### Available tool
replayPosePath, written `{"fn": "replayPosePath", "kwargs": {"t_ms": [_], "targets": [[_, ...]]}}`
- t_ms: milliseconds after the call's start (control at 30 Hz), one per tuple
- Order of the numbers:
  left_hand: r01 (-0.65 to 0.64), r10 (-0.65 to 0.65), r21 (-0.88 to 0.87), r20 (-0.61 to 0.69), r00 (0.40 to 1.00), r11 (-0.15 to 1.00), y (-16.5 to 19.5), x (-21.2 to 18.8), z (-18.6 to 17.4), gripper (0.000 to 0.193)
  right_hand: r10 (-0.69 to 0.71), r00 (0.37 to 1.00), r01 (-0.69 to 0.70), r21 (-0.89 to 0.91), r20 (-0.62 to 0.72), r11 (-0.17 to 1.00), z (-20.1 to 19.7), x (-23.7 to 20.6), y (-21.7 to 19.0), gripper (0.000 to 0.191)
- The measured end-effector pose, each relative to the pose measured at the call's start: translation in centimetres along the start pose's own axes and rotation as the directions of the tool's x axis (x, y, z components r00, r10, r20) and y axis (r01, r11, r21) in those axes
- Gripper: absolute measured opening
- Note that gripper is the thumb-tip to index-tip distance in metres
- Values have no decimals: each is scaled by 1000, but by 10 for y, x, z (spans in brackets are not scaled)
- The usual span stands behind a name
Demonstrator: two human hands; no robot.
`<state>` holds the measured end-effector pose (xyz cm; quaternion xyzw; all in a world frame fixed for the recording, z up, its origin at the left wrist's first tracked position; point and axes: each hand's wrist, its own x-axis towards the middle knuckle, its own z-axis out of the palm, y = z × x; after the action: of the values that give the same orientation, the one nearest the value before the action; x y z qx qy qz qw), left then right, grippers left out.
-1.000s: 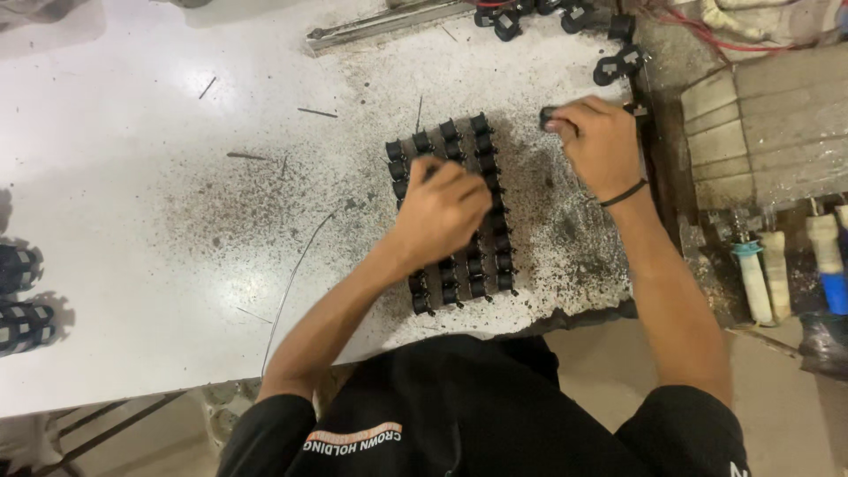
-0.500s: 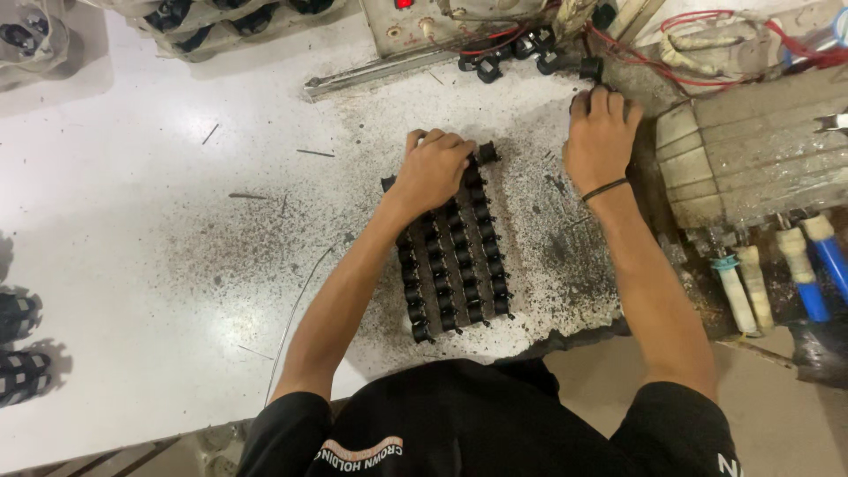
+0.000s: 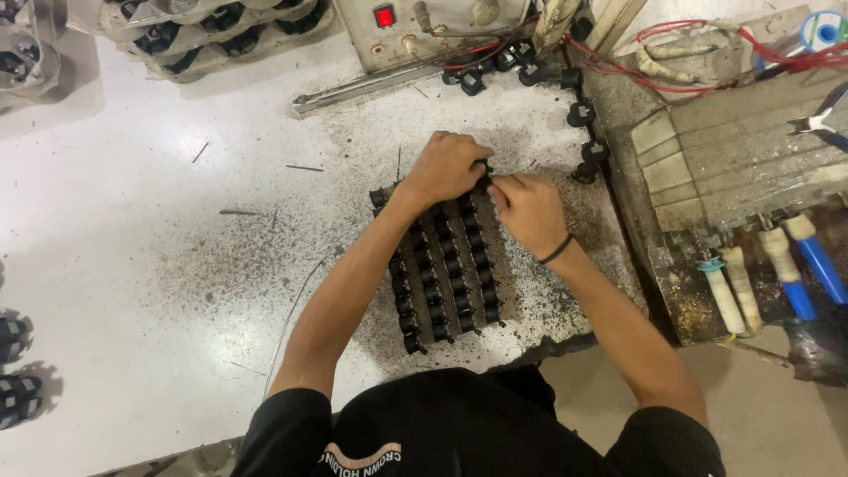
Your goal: The person sorts small black plastic bobbin components from piles and trays on a workbench, arranging them in rows in a plastic tray. The person then uses a soldering iron to solder wire leads onto each component, working through the tray one part at a time while smoke rises from the solder joints.
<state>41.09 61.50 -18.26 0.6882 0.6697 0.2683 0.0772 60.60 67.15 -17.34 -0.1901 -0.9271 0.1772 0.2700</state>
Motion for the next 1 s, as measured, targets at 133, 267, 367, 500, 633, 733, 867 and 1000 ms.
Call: {"fn": "replayPosePath", "kwargs": {"t_ms": [133, 267, 367, 500, 633, 733, 867, 1000], "targets": [[-7, 6, 1, 34, 999, 1000, 3, -1, -1, 29, 278, 923, -277, -43, 266, 960, -5, 23, 37, 26], [-59, 60, -9, 41, 997, 998, 5, -3, -9, 30, 45, 988, -138, -714, -148, 687, -25, 39, 91, 31], [-121, 120, 5, 100, 988, 993, 5, -2, -11, 41, 111, 994, -75, -712, 5, 698, -24, 37, 94, 22], [-62, 44, 102, 170, 984, 993, 7, -2, -6, 33, -24, 999, 38, -364, 42, 931, -21, 11, 59, 22], [-79, 72, 56, 111, 991, 995, 6, -7, -3, 36, -126, 984, 165, -375, 126, 912, -31, -15, 37, 32], [-84, 80, 62, 66, 995, 995, 7, -11, -2, 35, 11, 982, 47, -300, 189, 953, -34, -31, 23, 24], [-89, 84, 66, 71, 994, 994, 9, -11, -1, 34, 102, 985, -93, -75, 140, 993, -21, -36, -3, 13], [-94, 88, 81, 80, 993, 992, 11, -14, 0, 32, 71, 997, -70, -138, 2, 988, -10, -27, -14, 16]]}}
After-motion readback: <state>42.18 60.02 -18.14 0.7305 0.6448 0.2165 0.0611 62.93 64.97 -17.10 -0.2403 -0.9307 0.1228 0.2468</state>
